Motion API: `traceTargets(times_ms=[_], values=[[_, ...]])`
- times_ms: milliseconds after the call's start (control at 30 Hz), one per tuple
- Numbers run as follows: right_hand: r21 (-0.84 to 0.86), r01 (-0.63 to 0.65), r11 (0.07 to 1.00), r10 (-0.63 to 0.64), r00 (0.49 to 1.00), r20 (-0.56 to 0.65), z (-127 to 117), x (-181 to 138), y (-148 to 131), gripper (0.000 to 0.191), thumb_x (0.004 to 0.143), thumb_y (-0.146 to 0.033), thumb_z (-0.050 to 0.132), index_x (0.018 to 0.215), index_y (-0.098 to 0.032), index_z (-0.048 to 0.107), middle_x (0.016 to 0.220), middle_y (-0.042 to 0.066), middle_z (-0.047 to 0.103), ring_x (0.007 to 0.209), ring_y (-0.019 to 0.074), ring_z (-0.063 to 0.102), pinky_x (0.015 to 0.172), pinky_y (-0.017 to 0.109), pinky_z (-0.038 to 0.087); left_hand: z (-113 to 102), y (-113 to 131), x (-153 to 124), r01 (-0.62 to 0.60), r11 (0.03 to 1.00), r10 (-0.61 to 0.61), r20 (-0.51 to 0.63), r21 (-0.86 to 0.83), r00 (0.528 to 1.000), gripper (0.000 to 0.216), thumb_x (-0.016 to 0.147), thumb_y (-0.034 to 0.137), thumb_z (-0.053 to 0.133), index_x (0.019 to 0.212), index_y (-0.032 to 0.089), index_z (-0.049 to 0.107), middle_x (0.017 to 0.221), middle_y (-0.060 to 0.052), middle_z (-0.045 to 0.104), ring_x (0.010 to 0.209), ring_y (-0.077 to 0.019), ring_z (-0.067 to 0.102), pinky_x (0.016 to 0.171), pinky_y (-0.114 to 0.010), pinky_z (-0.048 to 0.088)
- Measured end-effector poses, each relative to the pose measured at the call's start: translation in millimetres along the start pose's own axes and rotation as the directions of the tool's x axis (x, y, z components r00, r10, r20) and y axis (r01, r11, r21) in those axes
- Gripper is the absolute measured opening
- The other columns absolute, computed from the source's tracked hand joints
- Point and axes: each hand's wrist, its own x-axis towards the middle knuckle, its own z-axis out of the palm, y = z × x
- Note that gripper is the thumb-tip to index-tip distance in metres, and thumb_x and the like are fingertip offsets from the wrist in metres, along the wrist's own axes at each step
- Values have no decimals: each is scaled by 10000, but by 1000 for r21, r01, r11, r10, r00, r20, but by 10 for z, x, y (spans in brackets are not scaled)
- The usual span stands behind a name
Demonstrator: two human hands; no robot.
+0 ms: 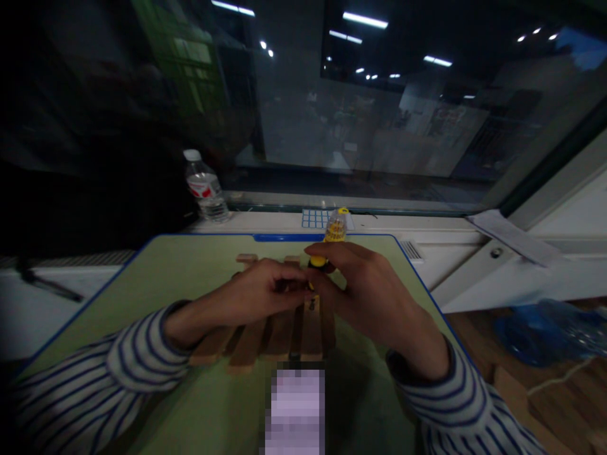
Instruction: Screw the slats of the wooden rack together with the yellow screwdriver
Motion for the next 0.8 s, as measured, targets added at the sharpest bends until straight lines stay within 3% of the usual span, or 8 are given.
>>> traceTargets(times_ms=[167,467,800], values=[[-37,7,999,-8,1000,-31,16,10,-1,235,875,-271,592,1093,-191,626,1068,74,720,948,190,684,830,322,553,-2,3,-1,-5,1000,5,5,16,1000,253,894,345,551,1006,167,690,725,17,612,655,-112,527,583,-216,367],[-48,-22,999,21,999,-24,9,6,-20,233,880,-296,592,1086,-189,612,979,57,716,818,166,679,713,287,544,1,-9,6,21,999,-22,-40,-38,999,257,874,375,596,992,176,706,851,-4,686,768,-153,606,680,-237,428],[-73,-36,997,34,999,-37,25,28,-35,221,883,-344,590,1037,-186,601,916,59,702,834,198,677,675,311,535,-14,29,5,0,1000,0,-34,-27,999,240,880,315,584,1051,184,689,865,-9,692,763,-145,605,683,-241,441]])
